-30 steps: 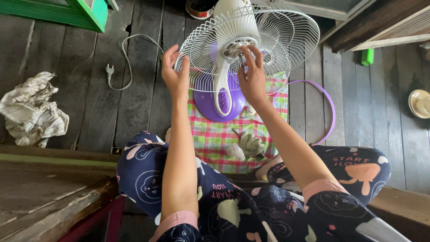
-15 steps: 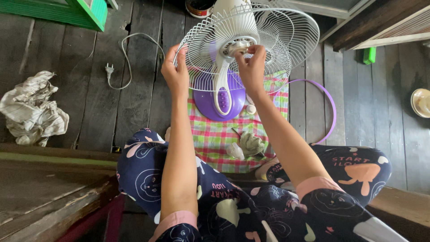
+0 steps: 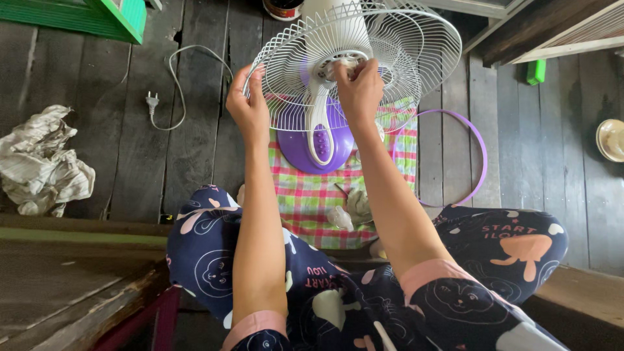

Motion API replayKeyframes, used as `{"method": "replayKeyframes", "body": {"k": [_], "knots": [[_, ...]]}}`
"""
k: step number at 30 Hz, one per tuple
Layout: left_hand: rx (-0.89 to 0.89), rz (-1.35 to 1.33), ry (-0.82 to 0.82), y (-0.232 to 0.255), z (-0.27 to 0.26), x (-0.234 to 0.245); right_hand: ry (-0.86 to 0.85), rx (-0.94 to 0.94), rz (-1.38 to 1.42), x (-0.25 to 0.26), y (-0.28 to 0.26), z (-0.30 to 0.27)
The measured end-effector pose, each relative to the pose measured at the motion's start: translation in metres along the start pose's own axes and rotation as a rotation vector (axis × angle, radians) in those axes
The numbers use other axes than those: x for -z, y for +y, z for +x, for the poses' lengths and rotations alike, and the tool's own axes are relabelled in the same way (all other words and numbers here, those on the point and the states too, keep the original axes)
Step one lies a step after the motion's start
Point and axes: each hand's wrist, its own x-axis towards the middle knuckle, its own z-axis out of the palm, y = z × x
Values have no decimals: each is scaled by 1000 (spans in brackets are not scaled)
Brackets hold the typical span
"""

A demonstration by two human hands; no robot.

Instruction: The person assembles a purple and white table fan on a checkered cloth. They attach the front grille, insert the fan blades, secure the central cap, and fasten the rear grille using a screwdriver.

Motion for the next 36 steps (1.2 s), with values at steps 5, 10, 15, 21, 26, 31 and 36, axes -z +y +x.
{"method": "replayKeyframes", "body": {"k": [5, 10, 15, 21, 26, 31, 36], "knots": [[-17, 8, -14, -2, -1, 1, 58, -34, 106, 4, -4, 1], [-12, -36, -10, -13, -3, 2, 13, -183, 219, 3, -8, -2], [-2, -89, -10, -13, 0, 4, -73, -245, 444, 0, -15, -6], [-263, 170, -74, 44, 19, 2, -134, -237, 487, -1, -18, -8], [-745, 478, -229, 108, 52, -18, -139, -253, 446, -5, -19, -10], [-782, 586, -465, 129, 70, -56, -107, -202, 507, -9, -13, -13], [-829, 685, -265, 119, 73, -64, -55, -230, 357, -18, -10, -13]]}}
